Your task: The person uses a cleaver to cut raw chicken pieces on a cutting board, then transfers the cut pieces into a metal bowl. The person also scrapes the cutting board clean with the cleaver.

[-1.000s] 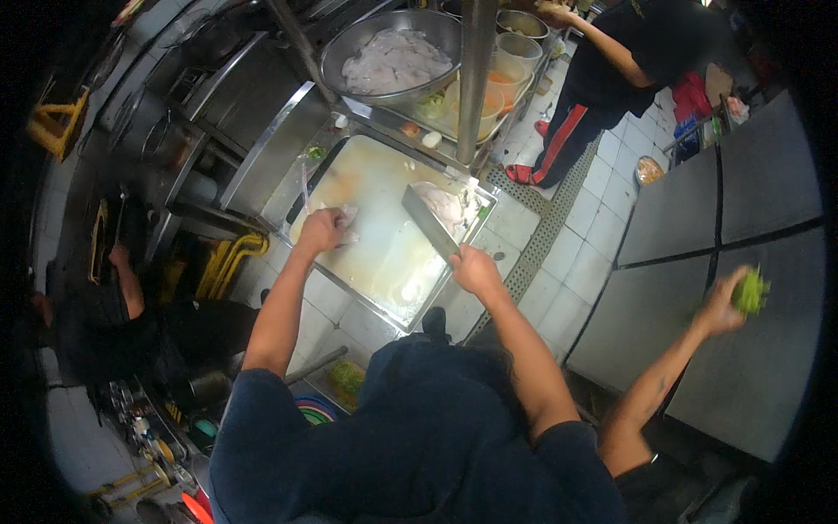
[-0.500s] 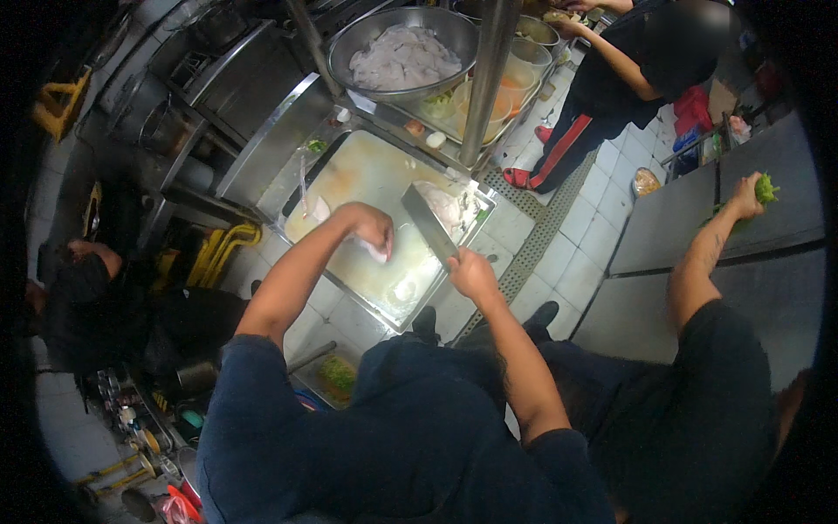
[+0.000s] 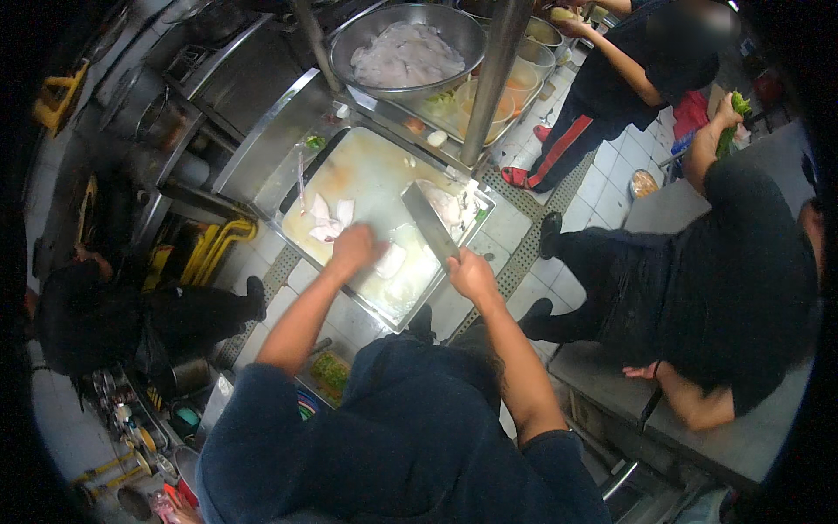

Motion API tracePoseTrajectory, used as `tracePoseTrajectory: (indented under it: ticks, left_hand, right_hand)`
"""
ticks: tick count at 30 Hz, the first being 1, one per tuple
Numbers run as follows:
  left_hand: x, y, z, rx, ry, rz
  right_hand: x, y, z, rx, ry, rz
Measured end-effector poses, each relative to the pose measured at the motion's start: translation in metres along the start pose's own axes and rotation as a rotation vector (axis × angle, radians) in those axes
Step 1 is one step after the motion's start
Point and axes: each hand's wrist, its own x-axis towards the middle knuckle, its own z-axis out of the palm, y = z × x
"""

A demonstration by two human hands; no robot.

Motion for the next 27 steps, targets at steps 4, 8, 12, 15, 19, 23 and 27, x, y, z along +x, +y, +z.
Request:
tracePoseTrajectory:
  ticks: [4,8,12,15,19,23,27]
  left_hand:
    - [-0.038,-0.012,0.065,-0.05,0.288,-0.142]
    - [-0.019,0.0,0.08,-0.167,0.381,0.038]
    - [0.008,0.0,0.075,-0.561,0.152,-0.028]
    - [0.015,-0.009,0.06,-0.728,0.065,0.058]
    - [0.019,-0.016,0.054,-0.595,0.376,0.105]
    - [0.006,-0.026,0.059,-0.387,0.422,-0.063]
    - [-0.026,0.0,0.07,-0.096,0.498,0.026]
  right_hand:
    - [0.005,-0.007,-0.001,-0.054,-0.056,0.02]
    - [0.007,-0.01,-0.005,-0.067,-0.058,0.026]
    - [0.005,-0.009,-0.003,-0.081,-0.013,-0.007]
    - [0.003,-0.009,-0.004,-0.054,-0.002,-0.013]
    - [0.001,-0.009,-0.003,-0.034,-0.002,-0.002]
    - [-0.003,-0.015,-0.004,-0.012,0.011,0.019]
    - [-0.001,-0.006,0.002,0.022,0.006,0.037]
